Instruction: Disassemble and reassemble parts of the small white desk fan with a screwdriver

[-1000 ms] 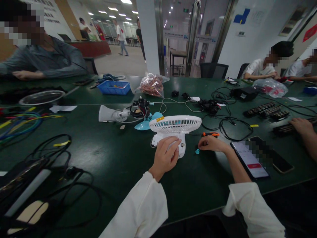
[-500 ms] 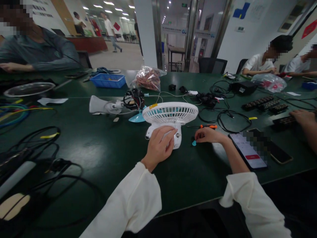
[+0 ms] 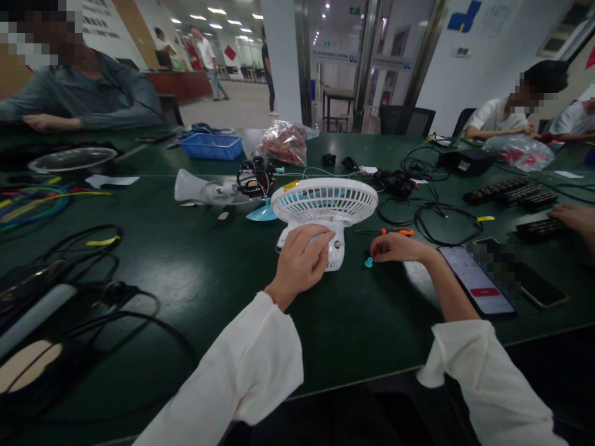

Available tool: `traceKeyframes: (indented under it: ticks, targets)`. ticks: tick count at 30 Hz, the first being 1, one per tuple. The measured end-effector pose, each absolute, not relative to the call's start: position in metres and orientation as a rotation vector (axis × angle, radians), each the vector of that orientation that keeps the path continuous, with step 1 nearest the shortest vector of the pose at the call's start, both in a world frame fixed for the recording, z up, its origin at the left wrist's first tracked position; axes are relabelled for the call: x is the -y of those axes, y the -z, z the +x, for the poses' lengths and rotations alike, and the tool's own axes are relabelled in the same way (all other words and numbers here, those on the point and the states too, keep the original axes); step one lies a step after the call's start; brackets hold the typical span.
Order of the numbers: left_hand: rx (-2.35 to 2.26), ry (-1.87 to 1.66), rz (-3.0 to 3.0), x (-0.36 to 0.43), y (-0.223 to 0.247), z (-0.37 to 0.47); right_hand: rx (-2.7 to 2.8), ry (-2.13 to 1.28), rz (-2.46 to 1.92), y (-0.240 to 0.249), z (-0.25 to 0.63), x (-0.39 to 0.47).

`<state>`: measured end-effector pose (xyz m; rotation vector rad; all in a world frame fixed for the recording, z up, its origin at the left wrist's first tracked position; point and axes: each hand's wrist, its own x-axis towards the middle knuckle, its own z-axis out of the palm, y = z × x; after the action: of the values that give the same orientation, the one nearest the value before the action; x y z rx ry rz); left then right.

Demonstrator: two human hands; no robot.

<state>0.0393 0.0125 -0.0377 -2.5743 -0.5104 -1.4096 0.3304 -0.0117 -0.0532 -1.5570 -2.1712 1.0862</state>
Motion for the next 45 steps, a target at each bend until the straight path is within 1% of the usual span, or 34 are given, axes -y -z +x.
traceKeyframes:
  ticks: [5, 8, 17, 24, 31, 35, 39, 45]
  targets:
    - [0.518, 1.408, -2.569, -0.013, 0.038, 0.039, 2.058, -1.169, -1.527, 0.050, 0.330, 0.013]
    - [0.531, 1.407, -2.562, -0.014, 0.037, 0.038, 2.002, -1.155, -1.515, 0.048, 0.329, 0.014]
    - [0.546, 1.395, -2.577, -0.013, 0.037, 0.039, 2.244, -1.103, -1.395, 0.038, 0.324, 0.023]
    - [0.547, 1.388, -2.575, -0.012, 0.037, 0.039, 2.266, -0.996, -1.405, 0.046, 0.322, 0.016]
    - [0.526, 1.380, -2.572, -0.013, 0.037, 0.040, 2.118, -0.955, -1.364, 0.048, 0.320, 0.015]
    - [0.533, 1.379, -2.579, -0.013, 0.037, 0.040, 1.856, -1.080, -1.250, 0.040, 0.307, 0.020]
    - [0.556, 1.357, -2.595, -0.012, 0.036, 0.040, 1.721, -1.154, -1.114, 0.035, 0.291, 0.023]
    - [0.553, 1.345, -2.593, -0.014, 0.037, 0.040, 1.621, -1.058, -1.089, 0.034, 0.277, 0.024]
